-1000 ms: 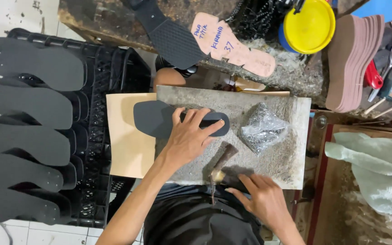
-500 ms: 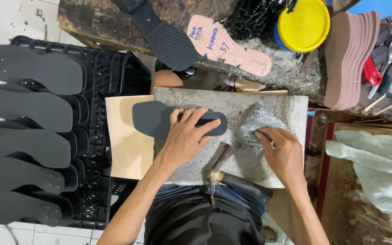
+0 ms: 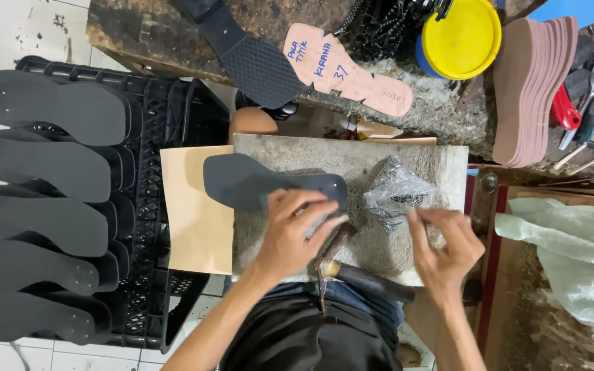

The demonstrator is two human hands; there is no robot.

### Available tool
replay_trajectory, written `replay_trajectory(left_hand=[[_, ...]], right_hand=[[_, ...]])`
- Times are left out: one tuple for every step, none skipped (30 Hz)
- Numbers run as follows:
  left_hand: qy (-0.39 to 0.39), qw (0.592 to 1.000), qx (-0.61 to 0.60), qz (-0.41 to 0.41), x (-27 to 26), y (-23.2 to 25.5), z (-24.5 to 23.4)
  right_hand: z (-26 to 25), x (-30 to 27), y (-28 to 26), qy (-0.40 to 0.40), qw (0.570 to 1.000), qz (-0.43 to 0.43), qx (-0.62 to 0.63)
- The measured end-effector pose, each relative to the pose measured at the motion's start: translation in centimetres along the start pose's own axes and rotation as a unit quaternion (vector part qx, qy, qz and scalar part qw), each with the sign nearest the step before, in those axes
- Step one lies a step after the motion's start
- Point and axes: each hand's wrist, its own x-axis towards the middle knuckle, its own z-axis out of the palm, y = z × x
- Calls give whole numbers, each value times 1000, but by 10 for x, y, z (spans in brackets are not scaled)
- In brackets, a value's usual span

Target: Hammering small nails into the heel area of shoe soles on a stone block at a workbench.

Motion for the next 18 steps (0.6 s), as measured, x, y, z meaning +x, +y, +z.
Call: replay_trajectory(left_hand=[[-18, 995, -96, -35, 1, 11, -4], [-36, 978, -190, -72, 0, 23, -8], [-37, 978, -190, -73, -2, 27, -6], [-31, 944, -312, -106, -5, 30, -3], [-25, 893, -428, -137, -7, 34, -1], [-25, 893, -428, -136, -10, 34, 1], [-16, 891, -427, -154, -14, 34, 4], [-6, 888, -425, -173, -18, 35, 6], [-6, 888, -424, -175, -19, 33, 4], [-10, 890, -423, -172, -19, 31, 3], [-14, 891, -421, -170, -20, 29, 2], [-16, 891, -421, -169, -20, 26, 4], [-24, 892, -420, -164, -21, 24, 5], [-29, 893, -419, -161, -22, 22, 6], [-28, 893, -418, -162, -21, 15, 8], [-8, 943, -303, -134, -18, 8, 11], [12, 977, -184, -105, -16, 1, 14], [11, 977, -184, -105, -11, -1, 13]], right_hand=[[3, -5, -8, 2, 985, 58, 161], [5, -11, -16, 3, 941, 114, 318], [9, -11, -28, 2, 941, 115, 318], [13, -11, -41, -62, 826, 204, 521], [18, -11, -54, -121, 656, 284, 689], [22, -17, -54, -121, 656, 283, 689], [26, -23, -55, -119, 611, 366, 692], [30, -30, -55, -117, 559, 446, 689], [31, -32, -56, -118, 558, 447, 689], [33, -34, -57, -123, 555, 450, 689], [34, -36, -58, -127, 553, 452, 688], [34, -35, -58, -125, 554, 452, 688], [33, -35, -58, -140, 592, 440, 660], [32, -34, -58, -159, 628, 428, 630], [26, -34, -57, -160, 628, 428, 630], [20, -33, -55, -189, 779, 364, 475], [15, -32, -53, -208, 889, 282, 293], [10, -29, -52, -208, 889, 283, 293]])
